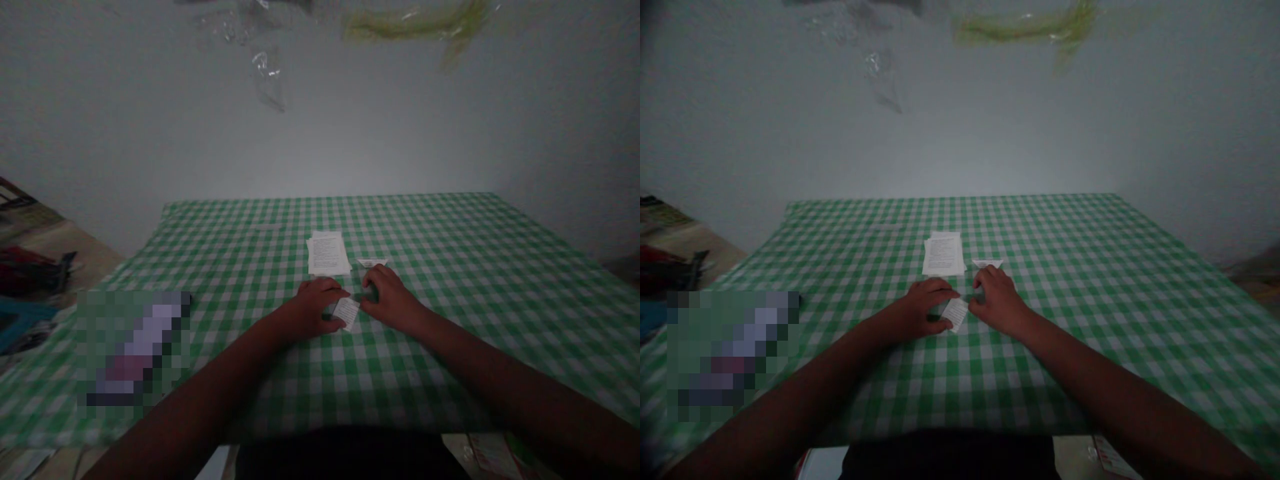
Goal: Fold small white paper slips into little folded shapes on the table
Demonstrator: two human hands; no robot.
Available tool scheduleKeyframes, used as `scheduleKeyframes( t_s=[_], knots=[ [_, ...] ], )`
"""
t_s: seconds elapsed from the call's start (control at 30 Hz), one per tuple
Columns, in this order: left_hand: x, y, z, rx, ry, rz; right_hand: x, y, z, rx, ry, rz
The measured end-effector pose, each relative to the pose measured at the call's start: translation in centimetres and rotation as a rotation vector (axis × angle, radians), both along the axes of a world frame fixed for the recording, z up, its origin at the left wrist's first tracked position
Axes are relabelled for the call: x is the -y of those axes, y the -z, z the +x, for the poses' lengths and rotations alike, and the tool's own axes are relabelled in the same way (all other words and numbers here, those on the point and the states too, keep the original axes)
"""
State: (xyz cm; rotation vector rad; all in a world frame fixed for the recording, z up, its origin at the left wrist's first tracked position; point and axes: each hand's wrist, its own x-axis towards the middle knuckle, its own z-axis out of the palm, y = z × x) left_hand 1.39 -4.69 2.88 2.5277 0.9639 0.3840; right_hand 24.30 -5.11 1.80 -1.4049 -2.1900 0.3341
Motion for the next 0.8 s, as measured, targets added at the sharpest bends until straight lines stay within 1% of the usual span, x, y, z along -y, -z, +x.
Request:
scheduleKeyframes(
  t_s=[0.1,0.17,0.23,0.37,0.47,0.57,0.8],
  knots=[
    [-0.4,0.1,-0.7,0.068,-0.031,-0.012,0.3,-0.5,0.2,-0.083,-0.122,0.003],
    [-0.5,-0.1,-1.1,0.084,-0.057,-0.006,0.4,-0.6,0.2,-0.089,-0.196,0.014],
    [-0.5,-0.3,-1.3,0.095,-0.062,-0.001,0.5,-0.5,0.1,-0.059,-0.235,0.033],
    [-0.3,-0.4,-1.2,0.106,-0.048,0.009,0.5,-0.2,-0.1,0.035,-0.247,0.061],
    [-0.2,0.0,-0.9,0.107,-0.057,0.052,0.5,-0.2,-0.1,0.077,-0.269,0.071],
    [-0.1,0.2,-0.6,0.11,-0.041,0.078,0.5,-0.2,-0.1,0.105,-0.278,0.073],
    [0.0,-0.1,-0.4,0.08,-0.031,0.068,0.5,0.2,0.0,0.065,-0.284,0.094]
  ],
)
